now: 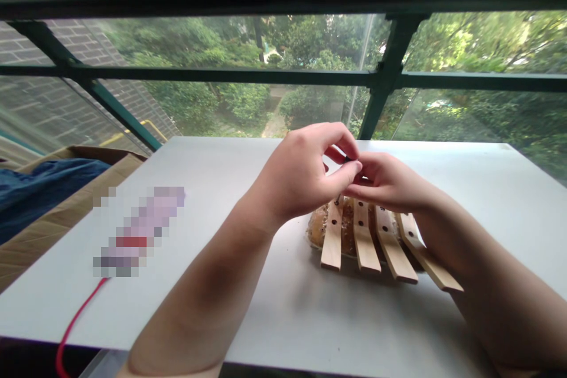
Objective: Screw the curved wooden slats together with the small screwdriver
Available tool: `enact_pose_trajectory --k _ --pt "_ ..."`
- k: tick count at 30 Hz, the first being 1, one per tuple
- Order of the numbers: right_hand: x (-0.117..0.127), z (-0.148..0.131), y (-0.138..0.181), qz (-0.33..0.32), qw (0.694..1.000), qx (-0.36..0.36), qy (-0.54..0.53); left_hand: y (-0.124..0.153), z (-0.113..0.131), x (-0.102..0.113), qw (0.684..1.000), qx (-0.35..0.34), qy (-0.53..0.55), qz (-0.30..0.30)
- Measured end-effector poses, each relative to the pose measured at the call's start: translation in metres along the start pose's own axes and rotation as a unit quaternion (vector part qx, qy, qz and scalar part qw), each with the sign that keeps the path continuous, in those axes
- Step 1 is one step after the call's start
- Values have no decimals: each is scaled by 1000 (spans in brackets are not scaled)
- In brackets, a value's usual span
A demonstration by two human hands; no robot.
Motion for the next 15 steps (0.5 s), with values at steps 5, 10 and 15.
enact_pose_trajectory --k 5,10,15 --pt "0 -4 1 -13 1000 13 -14 0 -1 -1 1000 0 16 -3" --pt "-2 -3 1 -23 1000 5 0 -1 -4 0 1000 1 26 -2" --pt "-3 2 0 -18 1000 -8 6 -1 -5 0 1000 -2 18 2"
Point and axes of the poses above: each hand's wrist, its own y-axis away from the middle knuckle, its own x-axis out of the back of the hand, z = x × y, the point moved 9 cm from there along -y, towards the middle knuckle, and after that the axes turned 4 degrees about -z, right-handed, at the moved point
